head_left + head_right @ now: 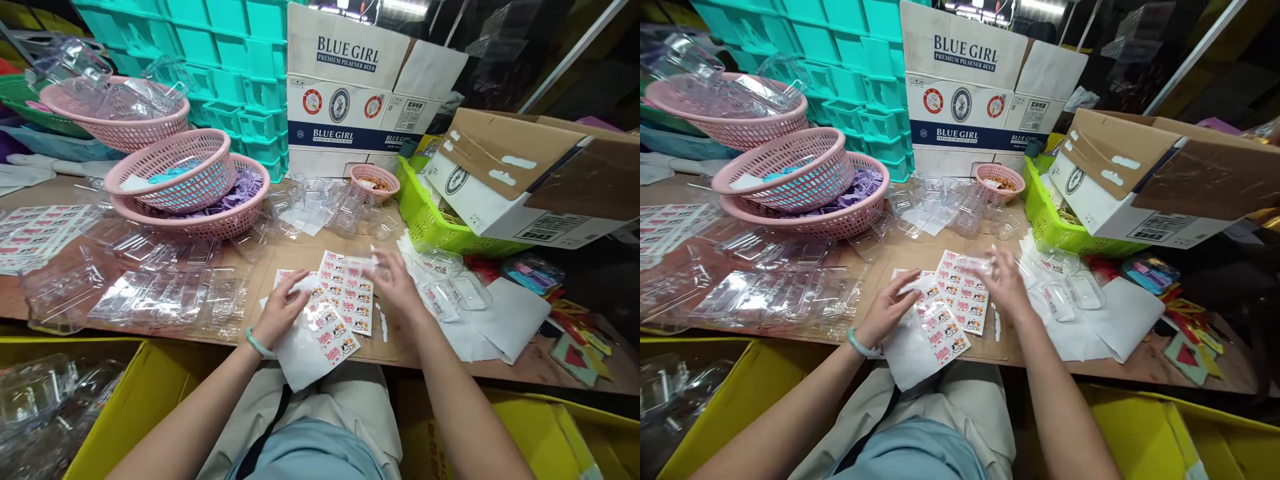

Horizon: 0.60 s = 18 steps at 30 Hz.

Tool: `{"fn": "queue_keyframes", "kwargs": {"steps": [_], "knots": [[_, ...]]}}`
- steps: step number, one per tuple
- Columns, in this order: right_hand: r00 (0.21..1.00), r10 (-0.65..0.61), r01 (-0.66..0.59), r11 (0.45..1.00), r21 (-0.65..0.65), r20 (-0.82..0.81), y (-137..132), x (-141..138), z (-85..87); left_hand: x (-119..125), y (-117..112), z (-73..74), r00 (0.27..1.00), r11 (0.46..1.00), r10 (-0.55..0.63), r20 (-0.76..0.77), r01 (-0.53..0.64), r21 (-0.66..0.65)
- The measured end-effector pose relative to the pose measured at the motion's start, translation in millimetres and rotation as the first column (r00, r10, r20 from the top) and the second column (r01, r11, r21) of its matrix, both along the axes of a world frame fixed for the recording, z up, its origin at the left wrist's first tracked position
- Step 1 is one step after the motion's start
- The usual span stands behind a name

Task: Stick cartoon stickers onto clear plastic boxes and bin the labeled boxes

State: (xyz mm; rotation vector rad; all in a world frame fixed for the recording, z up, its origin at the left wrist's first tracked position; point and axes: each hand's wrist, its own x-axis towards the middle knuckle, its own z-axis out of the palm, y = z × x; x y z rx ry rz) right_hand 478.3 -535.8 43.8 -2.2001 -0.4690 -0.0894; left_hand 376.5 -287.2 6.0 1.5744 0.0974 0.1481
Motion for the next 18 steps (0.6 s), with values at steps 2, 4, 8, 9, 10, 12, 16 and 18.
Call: {"fn": "queue_keyframes", "kwargs": {"steps": [2,4,8,9,10,12,16,18], "knots": [[0.976,-0.165,0.176,0.982,-0.071,0.144,-9,33,-7.8,1,15,-10.1,0.980,0.935,0.191,0.064,-0.201,0.293],[0.920,-0.257,0.322,0.926,-0.195,0.297,-13,60,-20.5,0,28,-16.9,0.970,0.802,0.237,0.049,-0.223,0.555],[0.810,-0.334,0.506,0.813,-0.288,0.482,-8,72,-34.0,0,41,-15.0,0.965,0.565,0.203,-0.167,0.023,0.825],[0.788,-0.337,0.516,0.818,-0.253,0.515,-3,66,-32.6,1,41,-12.4,0.962,0.546,0.192,-0.197,0.062,0.836],[0.785,-0.315,0.482,0.852,-0.206,0.533,5,56,-30.0,3,42,-9.4,0.961,0.543,0.180,-0.211,0.082,0.836],[0.831,-0.190,0.289,0.950,-0.115,0.522,27,26,-24.1,7,42,-3.0,0.967,0.599,0.141,-0.213,0.088,0.796],[0.889,0.160,-0.140,0.987,-0.079,0.428,78,-45,-25.8,6,41,8.7,0.958,0.954,-0.032,-0.286,0.115,0.278],[0.899,0.222,-0.208,0.975,-0.076,0.377,96,-69,-34.8,1,38,11.7,0.931,0.990,-0.139,-0.338,0.117,-0.083]]}}
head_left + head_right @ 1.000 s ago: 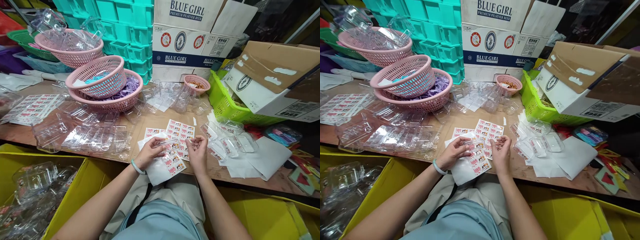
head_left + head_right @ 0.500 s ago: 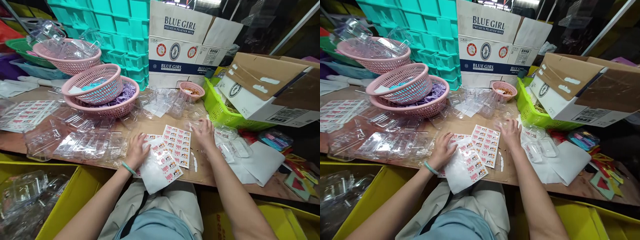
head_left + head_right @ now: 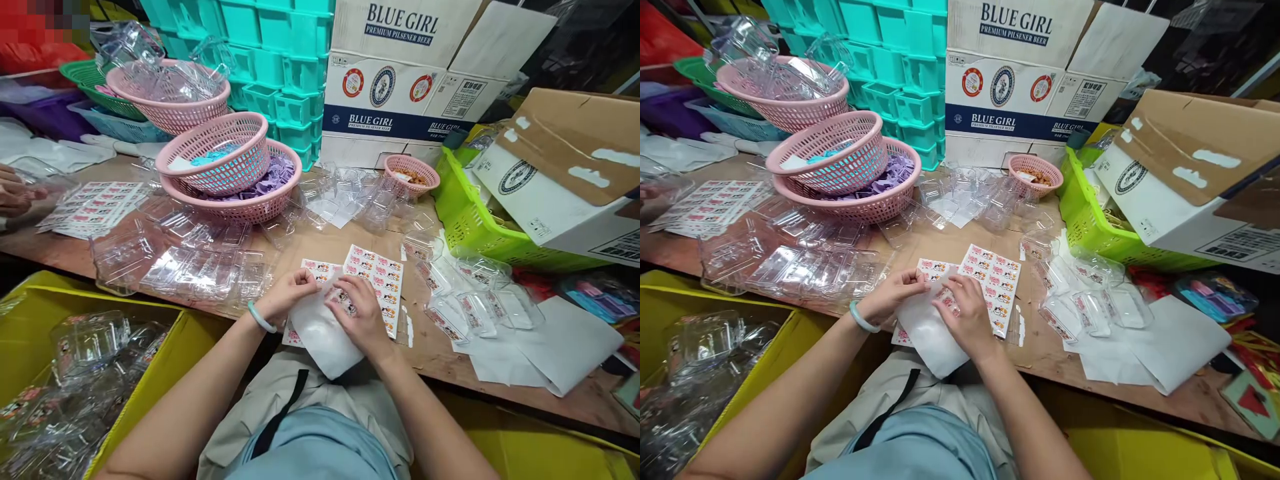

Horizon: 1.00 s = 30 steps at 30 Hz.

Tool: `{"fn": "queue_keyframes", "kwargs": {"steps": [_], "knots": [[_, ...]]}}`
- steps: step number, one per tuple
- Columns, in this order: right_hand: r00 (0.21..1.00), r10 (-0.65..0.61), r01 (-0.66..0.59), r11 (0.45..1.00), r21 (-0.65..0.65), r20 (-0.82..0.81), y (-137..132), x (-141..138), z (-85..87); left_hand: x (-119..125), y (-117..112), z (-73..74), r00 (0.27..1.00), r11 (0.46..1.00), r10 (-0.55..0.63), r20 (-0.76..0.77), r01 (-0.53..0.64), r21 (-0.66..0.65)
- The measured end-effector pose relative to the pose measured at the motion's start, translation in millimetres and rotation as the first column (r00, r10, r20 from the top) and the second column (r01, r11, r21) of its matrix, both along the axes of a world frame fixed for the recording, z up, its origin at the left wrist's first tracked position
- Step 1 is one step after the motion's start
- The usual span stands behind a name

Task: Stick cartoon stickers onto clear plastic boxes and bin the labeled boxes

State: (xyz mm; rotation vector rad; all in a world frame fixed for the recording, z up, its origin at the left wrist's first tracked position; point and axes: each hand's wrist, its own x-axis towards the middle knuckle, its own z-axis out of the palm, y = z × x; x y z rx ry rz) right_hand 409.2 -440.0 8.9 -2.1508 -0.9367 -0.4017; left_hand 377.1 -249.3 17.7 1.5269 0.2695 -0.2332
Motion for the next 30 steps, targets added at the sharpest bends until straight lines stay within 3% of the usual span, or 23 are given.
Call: {"fn": "queue_keyframes", "kwargs": {"steps": [2,4,9,11,14,20,25,30], "knots": [[0.999,-0.016,0.016,1.000,0.005,-0.043,10,-12,-11.5,-5,-4,-0.6,0.997,0.984,0.041,-0.062,-0.051,-0.173],[0.996,-0.068,0.067,0.998,-0.007,-0.057,13,-14,-22.6,-10,-8,-4.9,0.993,0.970,0.088,-0.084,-0.105,-0.218],[0.992,-0.092,0.094,0.995,0.025,-0.081,7,-11,-32.9,-17,-14,-19.9,0.996,0.957,-0.029,-0.080,0.005,-0.291],[0.993,-0.088,0.092,0.995,0.050,-0.082,3,-15,-30.0,-18,-15,-22.3,0.995,0.950,0.039,-0.091,-0.065,-0.306],[0.996,-0.075,0.075,0.997,-0.014,-0.049,-3,-22,-27.8,-18,-17,-20.8,0.985,0.930,0.128,-0.118,-0.160,-0.332],[0.988,-0.112,0.105,0.992,-0.066,-0.105,-10,-22,-39.5,-20,-27,-12.8,0.992,0.941,-0.011,-0.125,-0.032,-0.338],[0.984,-0.133,0.129,0.991,-0.037,-0.116,-12,-19,-38.4,-20,-31,-8.5,0.993,0.922,0.021,-0.118,-0.064,-0.381],[0.981,-0.125,0.123,0.992,-0.022,-0.146,-13,-21,-37.8,-19,-34,-11.7,0.988,0.941,-0.062,-0.139,0.011,-0.339]]}}
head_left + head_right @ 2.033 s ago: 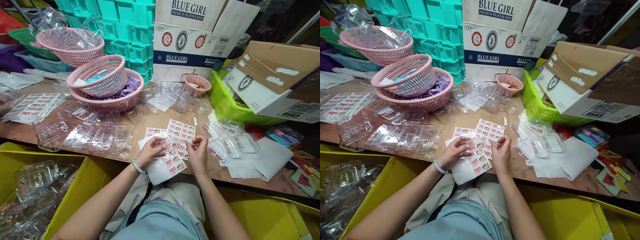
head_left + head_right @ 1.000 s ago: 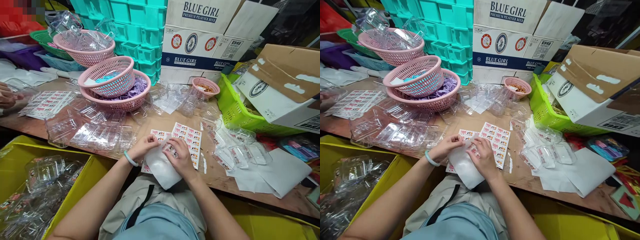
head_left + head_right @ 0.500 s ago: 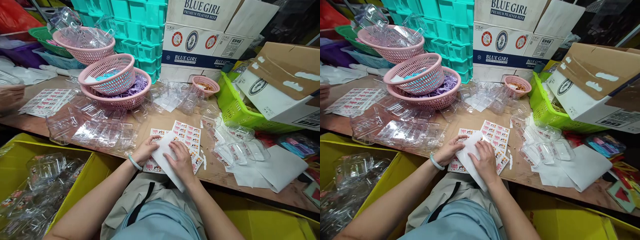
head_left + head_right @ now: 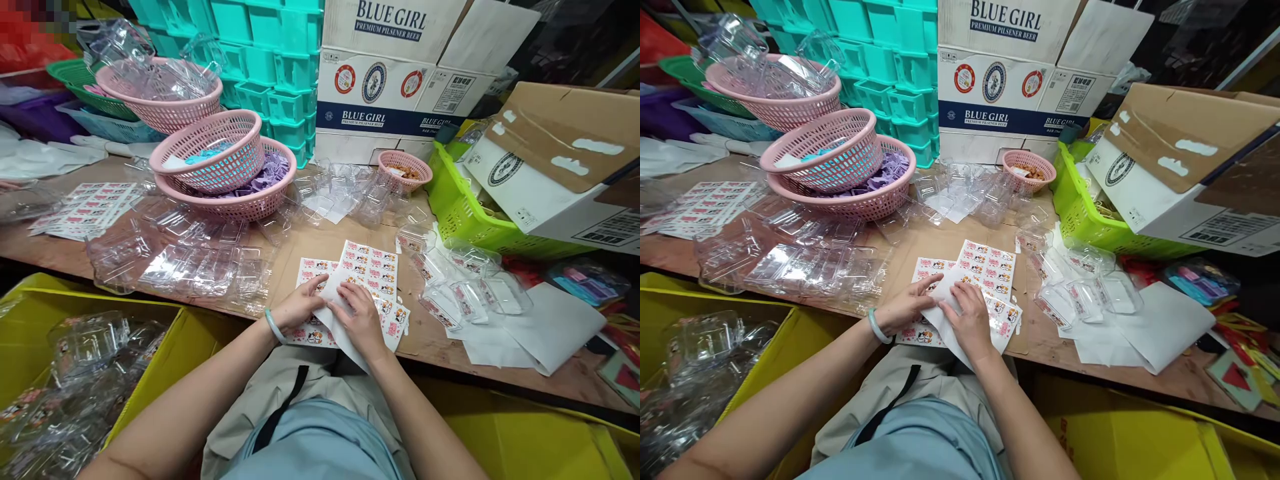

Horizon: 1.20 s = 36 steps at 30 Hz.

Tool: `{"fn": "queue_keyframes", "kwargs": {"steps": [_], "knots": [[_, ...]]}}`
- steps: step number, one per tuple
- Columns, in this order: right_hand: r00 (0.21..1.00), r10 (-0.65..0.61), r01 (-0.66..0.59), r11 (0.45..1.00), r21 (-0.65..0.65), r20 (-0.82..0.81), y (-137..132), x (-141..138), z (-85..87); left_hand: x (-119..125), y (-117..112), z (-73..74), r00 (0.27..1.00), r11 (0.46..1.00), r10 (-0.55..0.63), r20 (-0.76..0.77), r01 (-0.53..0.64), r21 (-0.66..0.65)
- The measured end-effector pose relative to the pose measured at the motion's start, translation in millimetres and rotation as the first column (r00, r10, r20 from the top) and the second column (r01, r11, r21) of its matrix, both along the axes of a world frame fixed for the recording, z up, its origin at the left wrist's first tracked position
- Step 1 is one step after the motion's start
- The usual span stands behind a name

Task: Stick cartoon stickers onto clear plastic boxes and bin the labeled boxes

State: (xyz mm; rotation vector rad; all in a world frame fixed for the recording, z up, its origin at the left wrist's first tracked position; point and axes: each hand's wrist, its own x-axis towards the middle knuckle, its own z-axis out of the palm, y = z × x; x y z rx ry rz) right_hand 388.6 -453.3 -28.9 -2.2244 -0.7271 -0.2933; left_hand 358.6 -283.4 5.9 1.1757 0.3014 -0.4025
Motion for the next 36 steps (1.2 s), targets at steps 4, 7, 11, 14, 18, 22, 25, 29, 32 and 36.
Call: {"fn": "queue_keyframes", "kwargs": {"steps": [4,7,11,14,18,22,25,29,32,36], "knots": [[0.999,-0.032,0.033,0.999,0.004,-0.044,-3,1,0.5,1,-1,-4.2,0.997,1.000,-0.028,0.066,0.028,0.010],[0.997,-0.030,0.031,0.999,0.022,-0.071,-4,4,2.3,1,-2,-4.4,0.994,0.998,-0.061,0.087,0.058,0.035],[0.997,-0.007,0.011,0.999,0.049,-0.083,-4,6,1.5,2,-3,-2.0,0.992,0.996,-0.075,0.102,0.069,0.063],[0.998,0.026,-0.021,0.996,0.087,-0.056,-3,4,-0.3,1,-3,1.7,0.991,0.993,-0.073,0.113,0.062,0.100],[0.982,0.016,0.033,0.966,0.255,-0.187,-1,1,3.7,0,-5,5.2,0.987,0.983,-0.077,0.137,0.053,0.174],[0.916,-0.052,0.236,0.872,0.429,-0.398,-6,12,9.7,4,2,-0.1,0.981,0.968,-0.123,0.149,0.085,0.237],[0.893,-0.107,0.345,0.784,0.515,-0.436,-25,33,13.8,9,16,-3.0,0.977,0.920,-0.076,0.197,-0.008,0.391],[0.868,-0.365,0.496,0.629,0.599,-0.336,-50,49,31.8,6,19,13.3,0.869,0.650,0.081,0.488,-0.417,0.635],[0.885,-0.464,0.419,0.753,0.507,-0.042,-43,36,48.3,1,-7,31.7,0.757,0.655,0.083,0.648,-0.532,0.538],[0.936,-0.149,0.114,0.986,0.125,0.319,-7,8,53.3,5,-44,34.2,0.884,0.973,0.147,0.444,-0.210,0.096]]}}
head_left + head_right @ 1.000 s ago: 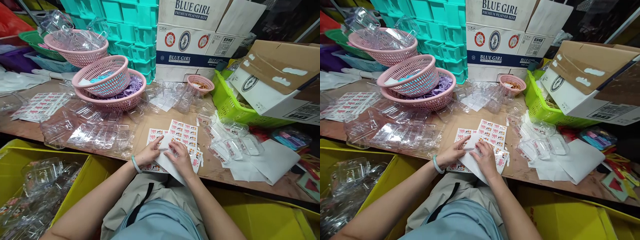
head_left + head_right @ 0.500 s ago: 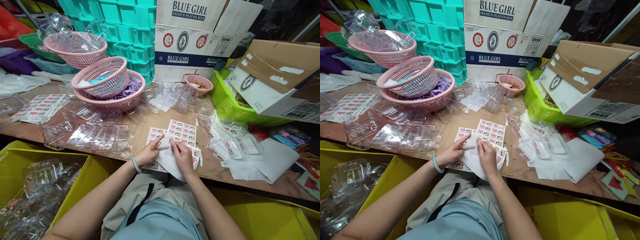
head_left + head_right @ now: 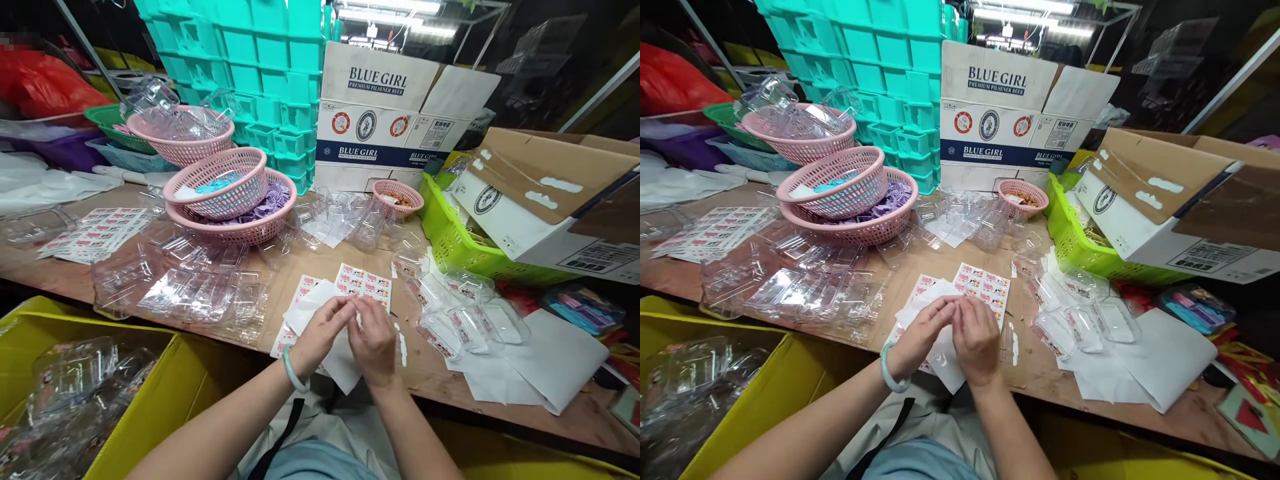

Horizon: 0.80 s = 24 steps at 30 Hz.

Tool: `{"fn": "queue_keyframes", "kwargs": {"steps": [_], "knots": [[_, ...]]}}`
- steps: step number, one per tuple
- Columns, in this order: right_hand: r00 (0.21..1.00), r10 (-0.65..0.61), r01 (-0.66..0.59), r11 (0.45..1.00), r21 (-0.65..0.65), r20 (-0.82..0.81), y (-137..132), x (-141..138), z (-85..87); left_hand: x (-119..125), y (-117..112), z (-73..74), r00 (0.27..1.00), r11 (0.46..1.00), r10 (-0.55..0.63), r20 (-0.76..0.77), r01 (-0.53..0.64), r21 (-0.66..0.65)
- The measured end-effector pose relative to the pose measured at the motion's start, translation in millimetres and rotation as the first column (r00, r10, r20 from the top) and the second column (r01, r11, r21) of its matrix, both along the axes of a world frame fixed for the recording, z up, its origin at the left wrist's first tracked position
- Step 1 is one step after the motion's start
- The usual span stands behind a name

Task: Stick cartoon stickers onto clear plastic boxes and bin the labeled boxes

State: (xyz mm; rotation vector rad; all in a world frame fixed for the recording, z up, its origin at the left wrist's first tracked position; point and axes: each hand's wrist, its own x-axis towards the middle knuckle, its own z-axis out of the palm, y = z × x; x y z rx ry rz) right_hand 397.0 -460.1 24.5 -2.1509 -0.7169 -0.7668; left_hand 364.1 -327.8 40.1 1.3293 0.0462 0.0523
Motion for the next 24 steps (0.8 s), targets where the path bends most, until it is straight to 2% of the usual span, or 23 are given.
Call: {"fn": "queue_keyframes", "kwargs": {"steps": [2,4,6,8,10,11,13,14,15,17,19,20,22,24], "knots": [[0.998,0.058,-0.060,0.997,-0.052,-0.041,10,-6,-2.6,7,-3,-7.7,0.994,0.984,0.044,-0.103,-0.061,-0.167],[0.989,0.037,-0.034,0.999,0.024,-0.144,9,-3,-5.2,13,6,-15.2,0.980,0.979,0.118,-0.161,-0.142,-0.148],[0.949,0.046,0.001,0.989,0.151,-0.311,1,10,-6.9,17,18,-19.1,0.982,0.990,0.115,-0.151,-0.127,-0.069],[0.831,0.197,-0.084,0.969,0.232,-0.520,-9,31,-7.5,20,30,-19.8,0.993,0.998,0.060,-0.105,-0.061,-0.005],[0.731,0.318,-0.189,0.945,0.269,-0.604,-10,55,-6.7,22,38,-19.4,0.992,0.996,0.083,-0.099,-0.082,0.015],[0.738,0.318,-0.192,0.945,0.266,-0.595,-7,68,-5.7,22,40,-19.4,0.981,0.989,0.146,-0.125,-0.147,0.001],[0.829,0.229,-0.104,0.960,0.261,-0.510,13,94,-3.6,21,43,-20.2,0.932,0.947,0.293,-0.214,-0.314,-0.070],[0.869,0.189,-0.075,0.964,0.256,-0.457,27,108,-3.1,19,43,-20.9,0.909,0.923,0.324,-0.261,-0.364,-0.124],[0.898,0.179,-0.092,0.970,0.225,-0.403,45,121,-3.3,18,42,-21.7,0.904,0.911,0.304,-0.300,-0.368,-0.186],[0.941,0.215,-0.205,0.977,0.065,-0.261,81,145,-6.3,17,41,-23.0,0.922,0.904,0.184,-0.341,-0.296,-0.310],[0.955,0.271,-0.286,0.949,-0.131,-0.124,110,162,-12.1,19,43,-23.3,0.925,0.880,0.103,-0.366,-0.256,-0.399],[0.953,0.291,-0.301,0.934,-0.192,-0.083,120,166,-15.4,21,46,-22.8,0.918,0.861,0.101,-0.384,-0.274,-0.428],[0.949,0.310,-0.315,0.925,-0.213,-0.061,125,164,-21.9,27,54,-20.4,0.893,0.812,0.123,-0.433,-0.341,-0.473],[0.948,0.313,-0.317,0.927,-0.199,-0.049,113,148,-27.9,33,64,-17.1,0.872,0.762,0.091,-0.480,-0.371,-0.530]]}}
